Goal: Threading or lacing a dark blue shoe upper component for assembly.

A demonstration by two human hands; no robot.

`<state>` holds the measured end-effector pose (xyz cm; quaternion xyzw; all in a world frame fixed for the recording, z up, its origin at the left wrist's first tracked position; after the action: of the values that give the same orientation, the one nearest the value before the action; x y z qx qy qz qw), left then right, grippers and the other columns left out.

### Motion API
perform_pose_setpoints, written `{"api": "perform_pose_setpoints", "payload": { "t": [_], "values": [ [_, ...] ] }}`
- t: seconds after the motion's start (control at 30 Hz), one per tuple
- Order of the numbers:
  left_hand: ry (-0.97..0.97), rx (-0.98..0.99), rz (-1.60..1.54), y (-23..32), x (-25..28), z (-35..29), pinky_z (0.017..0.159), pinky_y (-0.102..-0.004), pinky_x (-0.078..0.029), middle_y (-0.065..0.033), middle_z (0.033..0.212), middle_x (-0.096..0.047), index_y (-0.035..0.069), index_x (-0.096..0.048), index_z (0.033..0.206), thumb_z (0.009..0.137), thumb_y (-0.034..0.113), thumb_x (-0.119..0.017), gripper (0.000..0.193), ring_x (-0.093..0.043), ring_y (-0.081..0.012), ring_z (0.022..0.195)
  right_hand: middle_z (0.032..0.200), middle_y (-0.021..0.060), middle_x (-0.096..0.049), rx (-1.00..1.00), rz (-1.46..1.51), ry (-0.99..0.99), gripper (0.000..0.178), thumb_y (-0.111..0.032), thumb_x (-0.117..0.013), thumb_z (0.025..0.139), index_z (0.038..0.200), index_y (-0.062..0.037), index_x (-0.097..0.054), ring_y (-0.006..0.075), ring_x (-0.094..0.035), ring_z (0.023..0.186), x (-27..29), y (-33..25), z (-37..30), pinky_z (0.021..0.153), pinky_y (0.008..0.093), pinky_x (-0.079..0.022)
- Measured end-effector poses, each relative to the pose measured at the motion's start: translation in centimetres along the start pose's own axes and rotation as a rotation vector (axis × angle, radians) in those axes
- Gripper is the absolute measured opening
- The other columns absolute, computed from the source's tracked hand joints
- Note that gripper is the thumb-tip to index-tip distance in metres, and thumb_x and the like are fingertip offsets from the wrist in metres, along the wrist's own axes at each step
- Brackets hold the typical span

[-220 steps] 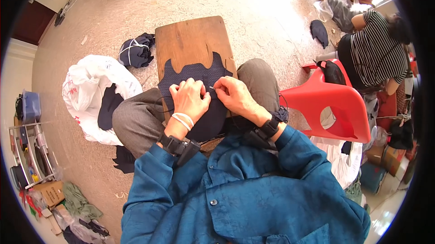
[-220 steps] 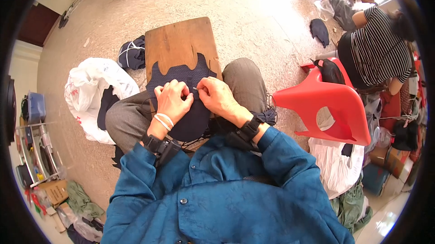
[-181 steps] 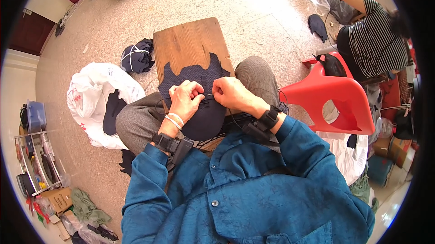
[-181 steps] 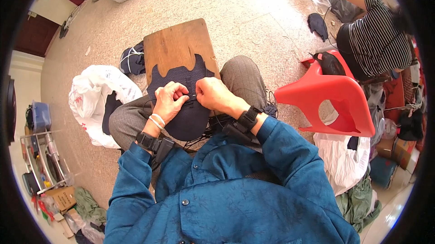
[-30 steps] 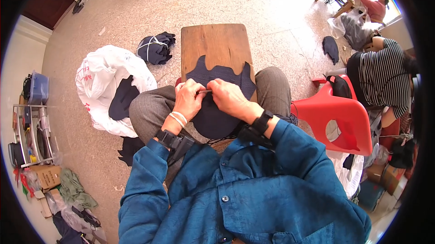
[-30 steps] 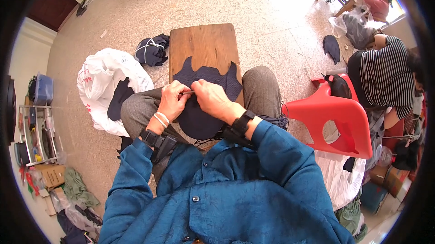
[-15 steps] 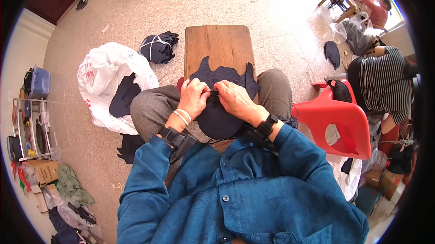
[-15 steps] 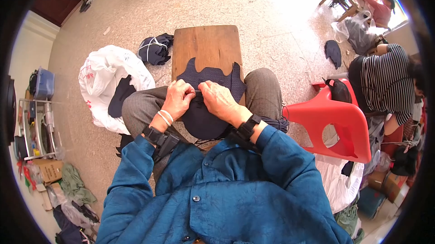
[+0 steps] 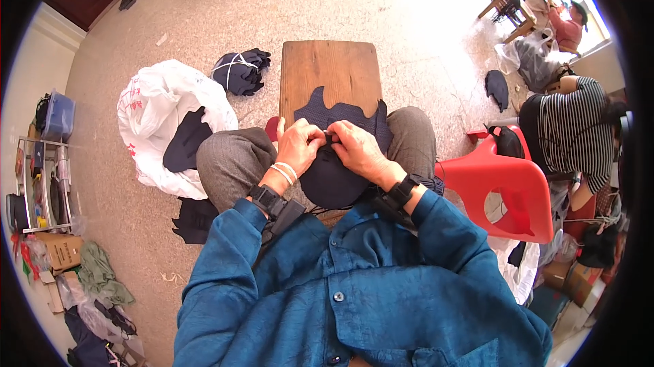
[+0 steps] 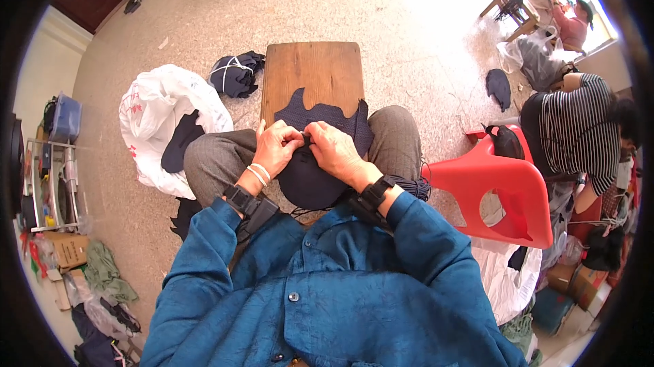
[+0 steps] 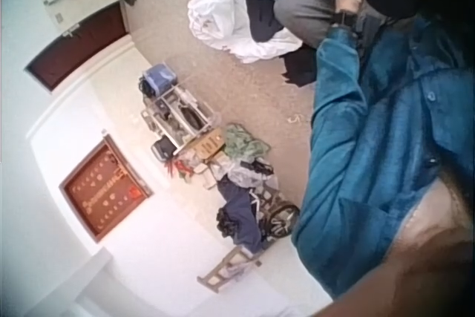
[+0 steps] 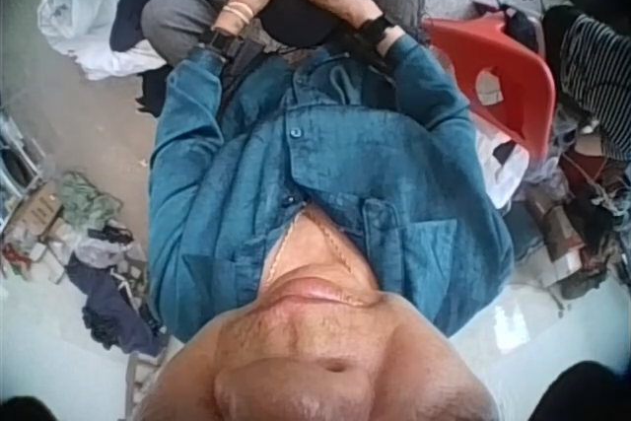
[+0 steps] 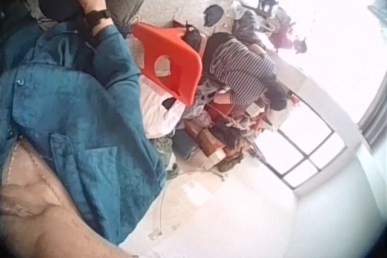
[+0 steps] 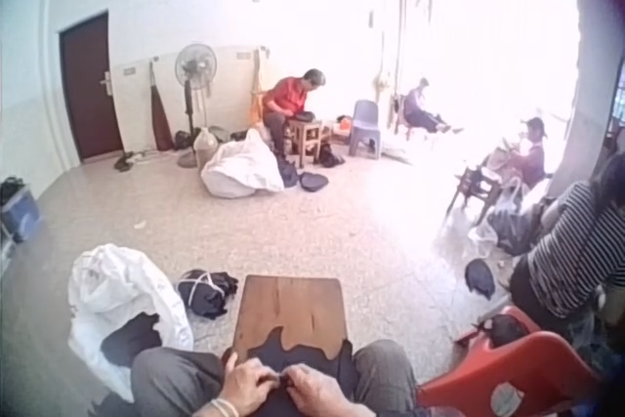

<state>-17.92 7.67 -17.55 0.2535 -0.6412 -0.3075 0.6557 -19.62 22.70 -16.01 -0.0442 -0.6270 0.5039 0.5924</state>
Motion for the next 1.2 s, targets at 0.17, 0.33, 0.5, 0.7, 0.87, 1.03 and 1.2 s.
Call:
{"api": "perform_pose_setpoints", "payload": {
  "t": [0.17, 0.33, 0.5, 0.7, 0.87, 1.03, 1.2],
  "values": [
    [0.033, -0.034, -0.086, 0.2, 0.6, -0.2, 0.11, -0.05, -0.031, -0.0026, 0.08, -0.061, 0.009, -0.073, 0.08, 0.082, 0.015, -0.075, 0.007, -0.061, -0.02, 0.076, 0.095, 0.0136, -0.063, 0.084, -0.073, 0.05, 0.017, -0.004, -0.061, 0.087, 0.104, -0.0055, -0.058, 0.0361, -0.065, 0.091, -0.2, -0.2, -0.2, 0.078, 0.0451, -0.053],
    [0.034, -0.171, 0.043, 0.6, 0.7, -0.4, 0.088, -0.0375, -0.045, -0.0094, 0.085, -0.064, 0.003, -0.071, 0.087, 0.081, 0.009, -0.075, 0.009, -0.063, -0.0265, 0.078, 0.094, 0.0158, -0.064, 0.043, -0.117, 0.022, 0.019, -0.002, -0.061, 0.084, 0.102, -0.0047, -0.057, 0.0368, -0.065, 0.092, -0.6, -0.7, 0.4, 0.078, 0.0468, -0.053],
    [-0.019, -0.073, -0.089, 0.4, 0.6, -0.1, 0.085, -0.0356, -0.047, -0.0095, 0.088, -0.065, 0.002, -0.07, 0.09, 0.081, 0.006, -0.074, 0.01, -0.064, -0.0225, 0.078, 0.093, 0.0168, -0.064, 0.096, -0.121, -0.081, 0.028, -0.002, -0.061, 0.077, 0.105, -0.0039, -0.057, 0.0384, -0.065, 0.089, -0.7, -0.5, 1.4, 0.077, 0.0458, -0.053],
    [-0.092, -0.021, -0.084, 0.2, 0.7, -0.1, 0.089, -0.0342, -0.046, -0.0066, 0.087, -0.064, 0.003, -0.069, 0.091, 0.081, 0.007, -0.073, 0.012, -0.063, -0.0182, 0.075, 0.097, 0.0195, -0.066, -0.001, -0.116, -0.087, 0.027, -0.002, -0.06, 0.077, 0.104, -0.0029, -0.058, 0.0394, -0.065, 0.095, 2.0, 0.0, 0.5, 0.081, 0.0473, -0.053],
    [-0.07, -0.049, -0.034, 0.2, 0.5, 0.0, 0.09, -0.0337, -0.043, -0.006, 0.085, -0.062, 0.004, -0.069, 0.091, 0.082, 0.008, -0.07, 0.009, -0.061, -0.0183, 0.071, 0.101, 0.0219, -0.066, -0.084, -0.16, 0.006, 0.029, -0.001, -0.057, 0.078, 0.107, -0.0021, -0.059, 0.0408, -0.065, 0.097, 6.4, 1.8, -2.7, 0.083, 0.0474, -0.053],
    [-0.057, -0.059, -0.033, 0.3, 0.7, -0.1, 0.086, -0.0342, -0.044, -0.0054, 0.084, -0.061, 0.004, -0.069, 0.09, 0.084, 0.006, -0.067, 0.006, -0.059, -0.0179, 0.073, 0.102, 0.0235, -0.065, -0.268, -0.264, 0.085, 0.032, 0.001, -0.056, 0.077, 0.11, -0.0002, -0.059, 0.0426, -0.064, 0.098, 10.2, 3.4, -5.8, 0.086, 0.0478, -0.052],
    [-0.053, -0.056, -0.043, 0.5, 0.7, -0.1, 0.081, -0.0339, -0.046, -0.0056, 0.083, -0.061, 0.004, -0.068, 0.089, 0.085, 0.005, -0.067, 0.004, -0.058, -0.0181, 0.072, 0.083, 0.0148, -0.058, -0.316, -0.401, 0.253, 0.033, 0.003, -0.056, 0.077, 0.11, -0.0007, -0.06, 0.0335, -0.061, 0.078, 13.1, 5.5, -8.3, 0.072, 0.0428, -0.051]
  ]
}}
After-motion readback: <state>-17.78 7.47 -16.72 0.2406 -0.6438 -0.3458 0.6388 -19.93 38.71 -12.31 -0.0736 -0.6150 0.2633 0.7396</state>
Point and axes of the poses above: each hand's wrist, its own z-axis towards the middle knuckle, its own x-axis out of the back of the hand, y = z × x, the point moved 6 cm from there along z, towards the middle knuckle
